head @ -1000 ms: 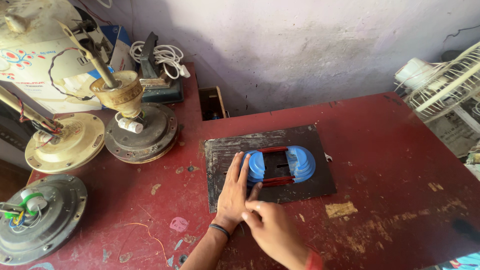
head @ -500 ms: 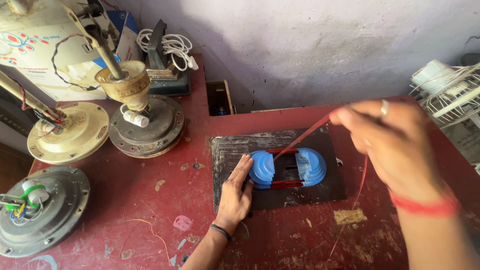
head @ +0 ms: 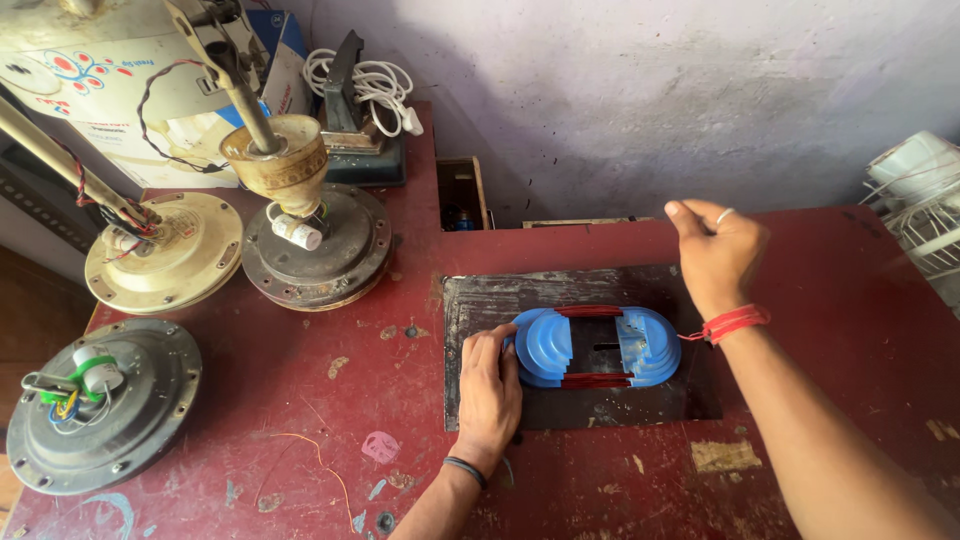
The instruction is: The person winds red insulated wire around a blue plastic jig mounted on a workbench. They repeatedly wrap the wire by hand, then use pliers to cut the wire and tuck the end into the coil.
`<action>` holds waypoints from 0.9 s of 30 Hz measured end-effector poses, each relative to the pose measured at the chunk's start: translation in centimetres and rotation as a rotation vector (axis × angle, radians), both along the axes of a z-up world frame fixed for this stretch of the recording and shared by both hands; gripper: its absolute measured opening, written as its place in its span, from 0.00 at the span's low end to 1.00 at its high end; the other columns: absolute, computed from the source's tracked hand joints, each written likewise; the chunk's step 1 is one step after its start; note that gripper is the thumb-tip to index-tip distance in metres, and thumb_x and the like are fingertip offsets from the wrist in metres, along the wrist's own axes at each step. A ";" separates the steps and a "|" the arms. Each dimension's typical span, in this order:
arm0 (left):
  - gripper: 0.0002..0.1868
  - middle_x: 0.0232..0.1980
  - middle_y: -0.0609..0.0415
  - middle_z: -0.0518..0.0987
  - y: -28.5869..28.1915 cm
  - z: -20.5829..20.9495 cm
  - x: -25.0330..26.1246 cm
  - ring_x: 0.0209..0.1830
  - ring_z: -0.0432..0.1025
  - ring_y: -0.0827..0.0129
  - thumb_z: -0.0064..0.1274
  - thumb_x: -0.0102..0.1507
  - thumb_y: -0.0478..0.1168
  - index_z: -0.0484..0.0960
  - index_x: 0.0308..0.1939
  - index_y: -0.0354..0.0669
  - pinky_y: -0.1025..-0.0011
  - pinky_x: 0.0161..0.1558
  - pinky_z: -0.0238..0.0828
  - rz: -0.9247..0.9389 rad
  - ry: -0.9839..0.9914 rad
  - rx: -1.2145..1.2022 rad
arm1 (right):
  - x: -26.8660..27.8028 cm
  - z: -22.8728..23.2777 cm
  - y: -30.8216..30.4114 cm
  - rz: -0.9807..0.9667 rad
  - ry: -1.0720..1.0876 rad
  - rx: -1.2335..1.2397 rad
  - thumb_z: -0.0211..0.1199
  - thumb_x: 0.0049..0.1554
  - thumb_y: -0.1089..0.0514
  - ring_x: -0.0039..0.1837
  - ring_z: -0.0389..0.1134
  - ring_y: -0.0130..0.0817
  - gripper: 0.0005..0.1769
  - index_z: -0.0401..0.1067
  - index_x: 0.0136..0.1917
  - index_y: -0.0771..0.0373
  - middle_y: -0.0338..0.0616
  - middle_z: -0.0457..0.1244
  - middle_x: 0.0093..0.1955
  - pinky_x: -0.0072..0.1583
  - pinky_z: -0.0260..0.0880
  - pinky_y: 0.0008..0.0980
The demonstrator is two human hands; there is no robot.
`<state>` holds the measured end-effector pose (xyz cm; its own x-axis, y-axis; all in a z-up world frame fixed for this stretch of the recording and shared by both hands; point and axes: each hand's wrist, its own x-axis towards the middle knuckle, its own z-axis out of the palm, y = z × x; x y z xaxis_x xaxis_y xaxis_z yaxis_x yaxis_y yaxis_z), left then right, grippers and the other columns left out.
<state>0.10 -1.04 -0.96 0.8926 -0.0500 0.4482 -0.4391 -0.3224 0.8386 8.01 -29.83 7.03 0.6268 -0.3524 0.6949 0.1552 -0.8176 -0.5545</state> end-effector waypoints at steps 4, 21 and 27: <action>0.11 0.48 0.46 0.79 -0.3 -0.3 0.5 0.51 0.71 0.53 0.54 0.64 0.34 0.79 0.51 0.36 0.60 0.53 0.69 0.172 -0.003 0.015 | -0.2 -2.4 -0.5 -0.134 0.139 0.103 0.76 0.59 0.55 0.36 0.69 0.36 0.11 0.83 0.51 0.63 0.51 0.70 0.37 0.42 0.66 0.35; 0.15 0.33 0.49 0.79 -1.4 -0.2 1.5 0.38 0.73 0.56 0.61 0.62 0.46 0.82 0.29 0.36 0.60 0.42 0.70 0.362 0.294 0.043 | -4.6 -4.1 0.8 -0.260 0.131 0.114 0.75 0.58 0.52 0.33 0.66 0.33 0.13 0.82 0.49 0.64 0.47 0.68 0.33 0.41 0.65 0.35; 0.21 0.27 0.51 0.79 -0.6 1.4 2.4 0.29 0.75 0.59 0.65 0.58 0.54 0.82 0.26 0.39 0.63 0.38 0.72 0.365 0.603 0.028 | -5.0 -4.7 0.7 -0.280 0.064 0.124 0.75 0.59 0.53 0.32 0.63 0.31 0.13 0.82 0.49 0.65 0.46 0.66 0.30 0.39 0.63 0.35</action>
